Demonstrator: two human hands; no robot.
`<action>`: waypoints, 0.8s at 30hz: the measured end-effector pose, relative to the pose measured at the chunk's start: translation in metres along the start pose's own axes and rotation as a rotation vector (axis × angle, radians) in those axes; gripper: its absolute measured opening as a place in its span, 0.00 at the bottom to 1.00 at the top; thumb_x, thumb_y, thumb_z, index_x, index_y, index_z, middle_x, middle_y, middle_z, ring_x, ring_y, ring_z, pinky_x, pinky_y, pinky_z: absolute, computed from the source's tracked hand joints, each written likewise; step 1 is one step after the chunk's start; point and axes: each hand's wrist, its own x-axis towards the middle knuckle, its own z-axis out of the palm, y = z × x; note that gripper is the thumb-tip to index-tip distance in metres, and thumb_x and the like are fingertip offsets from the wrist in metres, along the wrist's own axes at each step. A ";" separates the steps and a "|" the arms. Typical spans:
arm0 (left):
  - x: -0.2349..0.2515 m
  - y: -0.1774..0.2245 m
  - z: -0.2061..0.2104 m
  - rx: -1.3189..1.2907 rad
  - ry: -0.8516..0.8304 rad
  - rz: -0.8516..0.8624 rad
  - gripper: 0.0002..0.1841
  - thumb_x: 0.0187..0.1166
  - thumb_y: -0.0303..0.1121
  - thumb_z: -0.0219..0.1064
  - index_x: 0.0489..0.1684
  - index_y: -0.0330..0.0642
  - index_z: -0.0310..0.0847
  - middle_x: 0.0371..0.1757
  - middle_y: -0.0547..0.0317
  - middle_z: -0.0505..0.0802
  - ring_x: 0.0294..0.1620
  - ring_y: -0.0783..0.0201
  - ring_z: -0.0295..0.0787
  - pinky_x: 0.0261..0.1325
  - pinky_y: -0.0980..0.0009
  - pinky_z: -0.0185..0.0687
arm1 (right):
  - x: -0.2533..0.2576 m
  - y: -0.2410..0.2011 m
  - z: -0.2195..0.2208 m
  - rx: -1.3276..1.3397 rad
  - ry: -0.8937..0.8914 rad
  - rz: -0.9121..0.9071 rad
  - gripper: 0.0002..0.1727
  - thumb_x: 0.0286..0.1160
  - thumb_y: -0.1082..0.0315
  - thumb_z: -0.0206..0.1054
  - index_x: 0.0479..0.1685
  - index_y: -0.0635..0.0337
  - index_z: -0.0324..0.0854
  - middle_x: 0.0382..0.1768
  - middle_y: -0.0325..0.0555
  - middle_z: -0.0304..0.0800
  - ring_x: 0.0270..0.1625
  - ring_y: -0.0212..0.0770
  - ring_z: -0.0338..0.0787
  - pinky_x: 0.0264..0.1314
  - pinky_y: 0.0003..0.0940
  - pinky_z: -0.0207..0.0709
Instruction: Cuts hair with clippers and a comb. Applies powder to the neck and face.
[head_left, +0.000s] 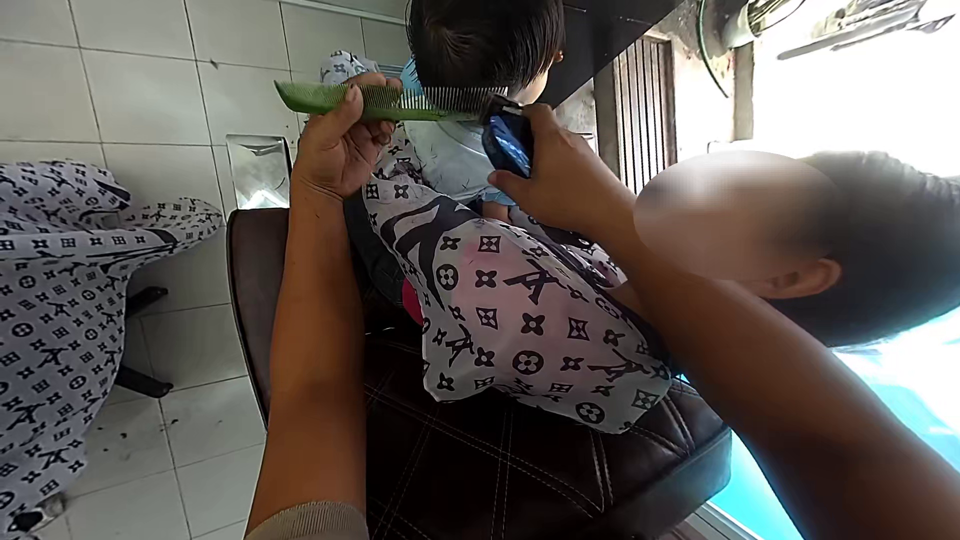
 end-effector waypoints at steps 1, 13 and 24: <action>0.000 0.002 0.003 0.003 -0.018 0.018 0.13 0.87 0.44 0.62 0.59 0.52 0.87 0.61 0.63 0.93 0.50 0.72 0.90 0.53 0.76 0.85 | 0.002 -0.005 0.003 -0.017 0.001 -0.030 0.43 0.75 0.52 0.73 0.85 0.62 0.57 0.66 0.61 0.82 0.65 0.60 0.86 0.65 0.63 0.78; -0.019 -0.020 0.006 0.116 0.154 0.013 0.15 0.91 0.39 0.55 0.67 0.47 0.80 0.63 0.62 0.92 0.51 0.71 0.91 0.56 0.74 0.86 | -0.007 0.022 -0.008 0.087 0.015 0.016 0.39 0.78 0.51 0.71 0.82 0.60 0.59 0.60 0.57 0.85 0.61 0.52 0.88 0.64 0.55 0.80; -0.018 -0.003 0.022 0.233 0.235 -0.050 0.15 0.87 0.27 0.46 0.59 0.47 0.77 0.56 0.61 0.96 0.36 0.73 0.93 0.32 0.79 0.85 | -0.016 0.004 -0.009 -0.013 0.047 -0.111 0.41 0.77 0.54 0.72 0.86 0.59 0.56 0.65 0.60 0.83 0.62 0.59 0.88 0.61 0.63 0.80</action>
